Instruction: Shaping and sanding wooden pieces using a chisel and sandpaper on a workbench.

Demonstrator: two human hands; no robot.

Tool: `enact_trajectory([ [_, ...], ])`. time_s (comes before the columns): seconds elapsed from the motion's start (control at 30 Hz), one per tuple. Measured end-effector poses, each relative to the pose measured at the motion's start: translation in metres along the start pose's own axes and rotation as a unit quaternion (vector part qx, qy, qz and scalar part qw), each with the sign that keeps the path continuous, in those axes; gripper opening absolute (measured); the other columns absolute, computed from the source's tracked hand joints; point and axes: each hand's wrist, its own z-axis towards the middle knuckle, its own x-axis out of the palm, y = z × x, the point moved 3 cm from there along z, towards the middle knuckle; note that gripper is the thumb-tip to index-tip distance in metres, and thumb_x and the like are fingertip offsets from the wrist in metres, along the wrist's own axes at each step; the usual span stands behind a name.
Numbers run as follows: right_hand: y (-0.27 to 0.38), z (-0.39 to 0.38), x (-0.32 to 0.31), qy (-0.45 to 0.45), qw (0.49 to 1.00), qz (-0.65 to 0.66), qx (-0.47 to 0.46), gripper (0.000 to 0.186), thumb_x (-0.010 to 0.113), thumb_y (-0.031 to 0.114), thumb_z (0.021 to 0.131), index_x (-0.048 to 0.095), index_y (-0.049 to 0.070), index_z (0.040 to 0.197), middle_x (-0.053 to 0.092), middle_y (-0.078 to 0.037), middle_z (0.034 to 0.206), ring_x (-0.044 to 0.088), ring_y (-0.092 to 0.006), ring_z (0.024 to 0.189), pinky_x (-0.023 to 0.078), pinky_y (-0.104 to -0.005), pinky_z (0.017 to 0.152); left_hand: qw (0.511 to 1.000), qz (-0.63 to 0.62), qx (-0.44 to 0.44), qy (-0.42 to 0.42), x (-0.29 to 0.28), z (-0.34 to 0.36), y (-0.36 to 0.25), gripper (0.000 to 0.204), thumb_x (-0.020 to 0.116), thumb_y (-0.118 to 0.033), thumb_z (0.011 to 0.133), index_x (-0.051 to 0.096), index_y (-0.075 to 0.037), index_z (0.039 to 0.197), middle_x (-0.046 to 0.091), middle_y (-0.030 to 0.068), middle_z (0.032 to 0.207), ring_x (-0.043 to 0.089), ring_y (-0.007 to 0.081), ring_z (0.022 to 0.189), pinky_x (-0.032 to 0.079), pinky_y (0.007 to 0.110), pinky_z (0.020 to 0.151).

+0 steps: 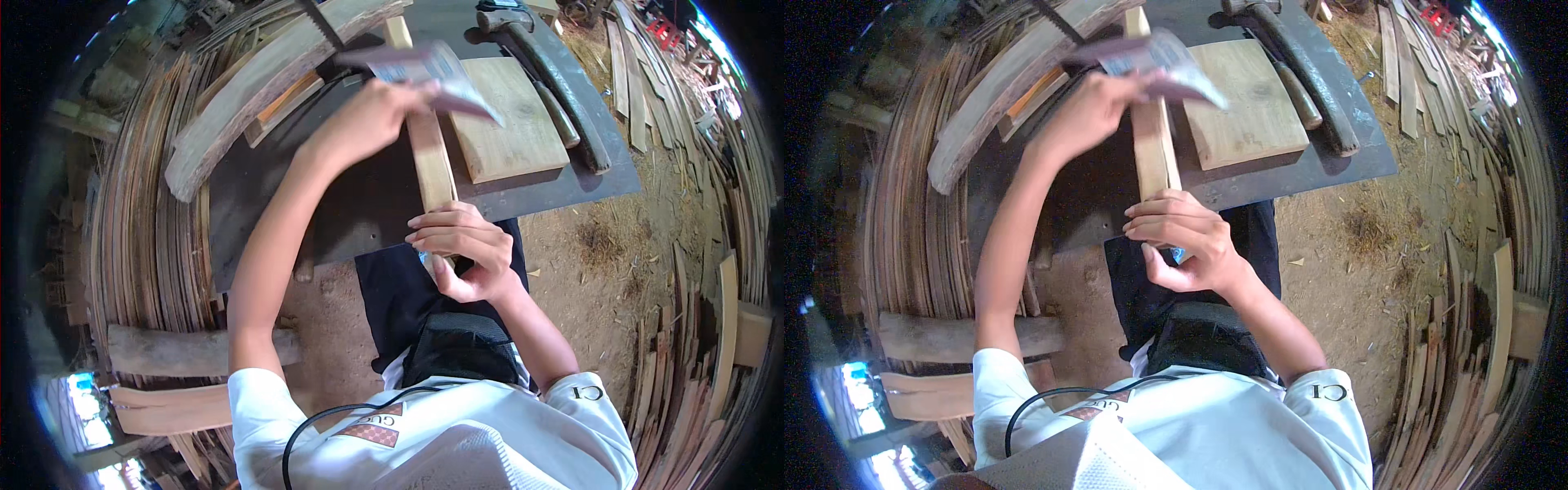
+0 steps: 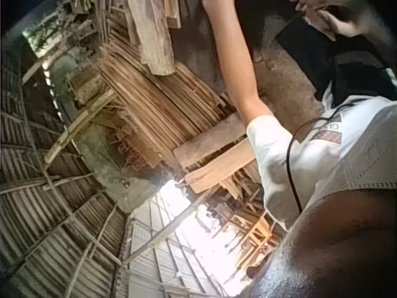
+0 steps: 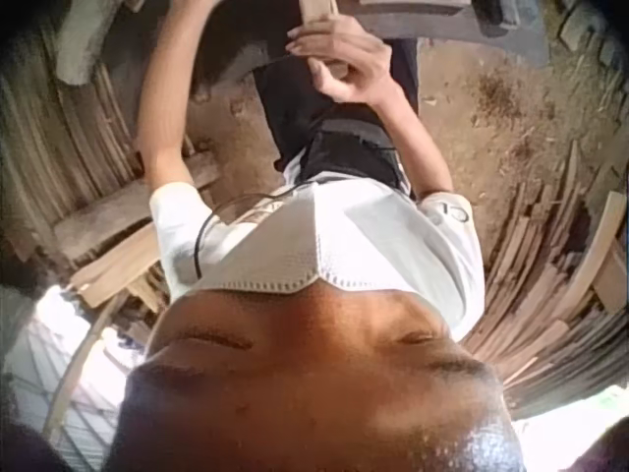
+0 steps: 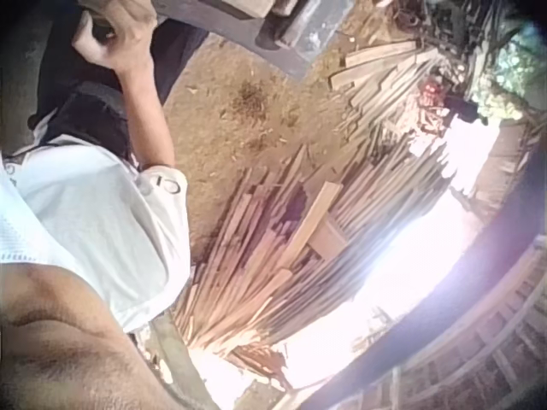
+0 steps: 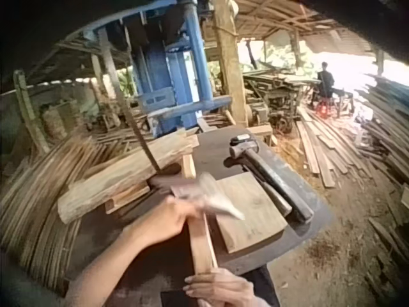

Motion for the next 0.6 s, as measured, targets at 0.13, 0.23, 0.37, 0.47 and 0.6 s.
enact_trajectory([
  [0.13, 0.001, -0.002, -0.007, 0.011, 1.000, -0.015, 0.019, 0.021, 0.066, 0.001, 0.070, 0.070, 0.001, 0.090, 0.073, -0.012, 0.095, 0.070, -0.0285, 0.099, 0.052, -0.0419, 0.092, 0.996, -0.054, -0.044, 0.063, 0.008, 0.008, -0.015, 0.038, 0.052, 0.009, 0.087, 0.069, -0.007, 0.117, 0.068, 0.0228, 0.102, 0.072, 0.0323, 0.090, 0.055, 0.040, 0.080],
  [0.23, 0.002, -0.001, -0.001, 0.018, 1.000, 0.000, 0.000, 0.024, 0.067, 0.001, 0.070, 0.070, 0.000, 0.094, 0.072, -0.012, 0.096, 0.069, -0.0289, 0.100, 0.051, -0.0421, 0.094, 0.996, -0.057, 0.062, 0.017, 0.003, -0.010, -0.036, 0.040, 0.052, 0.014, 0.081, 0.069, 0.000, 0.115, 0.068, 0.0219, 0.105, 0.070, 0.0330, 0.095, 0.054, 0.039, 0.089],
  [0.37, 0.003, 0.000, -0.002, 0.021, 1.000, -0.007, -0.003, 0.025, 0.069, 0.000, 0.070, 0.070, 0.000, 0.095, 0.072, -0.013, 0.097, 0.069, -0.0290, 0.099, 0.051, -0.0427, 0.096, 0.996, 0.030, -0.082, -0.015, -0.018, -0.004, 0.004, 0.031, 0.052, 0.011, 0.082, 0.066, 0.005, 0.109, 0.065, 0.0205, 0.115, 0.065, 0.0374, 0.102, 0.053, 0.040, 0.091],
  [0.47, 0.012, -0.002, -0.004, 0.020, 0.997, -0.065, 0.030, 0.027, 0.072, -0.002, 0.067, 0.071, 0.002, 0.094, 0.071, -0.015, 0.108, 0.067, -0.0319, 0.106, 0.051, -0.0449, 0.095, 0.993, 0.029, -0.108, -0.028, -0.022, -0.022, 0.006, 0.030, 0.052, 0.012, 0.082, 0.066, 0.006, 0.108, 0.063, 0.0198, 0.120, 0.063, 0.0358, 0.109, 0.052, 0.039, 0.096],
  [0.6, 0.027, -0.004, 0.002, -0.026, 0.969, -0.242, 0.043, 0.036, 0.081, 0.006, 0.068, 0.068, 0.008, 0.102, 0.054, -0.018, 0.134, 0.057, -0.0389, 0.118, 0.053, -0.0444, 0.094, 0.987, 0.090, -0.090, -0.094, -0.041, -0.075, -0.004, 0.029, 0.050, 0.015, 0.083, 0.066, 0.005, 0.105, 0.060, 0.0187, 0.127, 0.055, 0.0323, 0.124, 0.044, 0.040, 0.108],
])
